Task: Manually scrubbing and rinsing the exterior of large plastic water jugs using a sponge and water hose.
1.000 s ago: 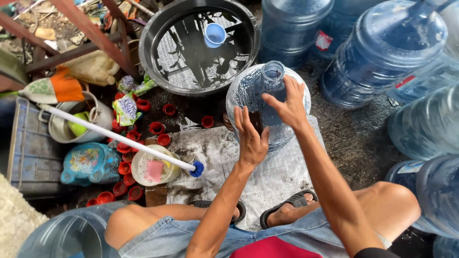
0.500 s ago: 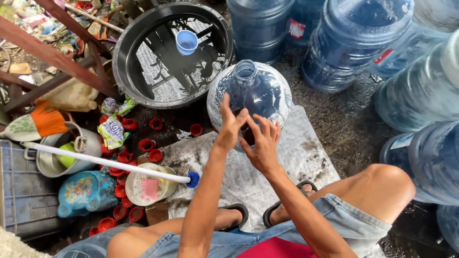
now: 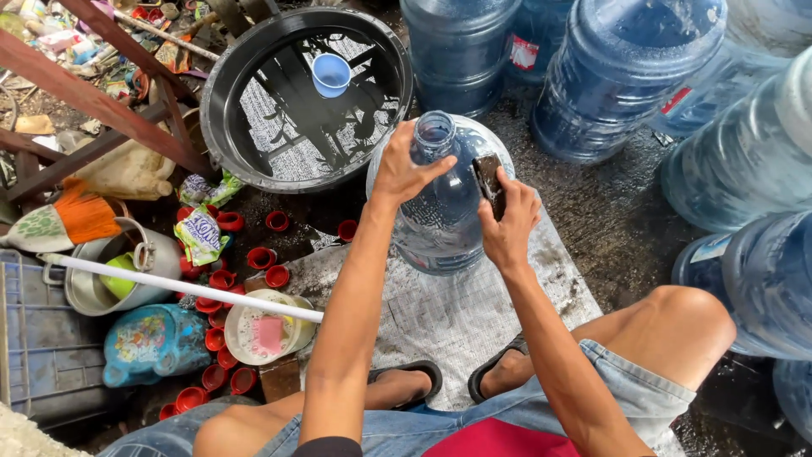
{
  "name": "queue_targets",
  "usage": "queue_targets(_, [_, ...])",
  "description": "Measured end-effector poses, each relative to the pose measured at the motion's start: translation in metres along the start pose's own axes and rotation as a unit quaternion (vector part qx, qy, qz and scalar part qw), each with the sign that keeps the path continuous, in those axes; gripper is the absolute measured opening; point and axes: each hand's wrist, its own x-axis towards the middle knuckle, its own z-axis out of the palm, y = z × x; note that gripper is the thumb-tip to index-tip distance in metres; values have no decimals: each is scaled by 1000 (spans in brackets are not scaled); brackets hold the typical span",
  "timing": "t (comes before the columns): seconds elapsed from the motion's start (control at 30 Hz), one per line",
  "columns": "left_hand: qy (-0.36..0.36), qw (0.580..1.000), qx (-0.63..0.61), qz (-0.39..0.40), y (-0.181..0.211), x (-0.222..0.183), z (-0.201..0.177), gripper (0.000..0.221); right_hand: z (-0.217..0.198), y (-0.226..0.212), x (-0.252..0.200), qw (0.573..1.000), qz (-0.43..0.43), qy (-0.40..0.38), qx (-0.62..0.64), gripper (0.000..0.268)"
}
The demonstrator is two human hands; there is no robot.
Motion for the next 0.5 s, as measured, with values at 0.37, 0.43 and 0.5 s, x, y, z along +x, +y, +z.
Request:
queue_targets(0.37, [146,983,-7,-108,23,-28,18,37,7,-7,-57,996,-24,-64,-54,64])
queue_targets(0.43, [165,978,10,-126,30,-28,18,36,-2,2,-21,997,10,-53,-47,56])
queue_targets(0.5, [180,972,25,-147,37,-34,23,35,-2,16,2,997,48,-43,-45,49])
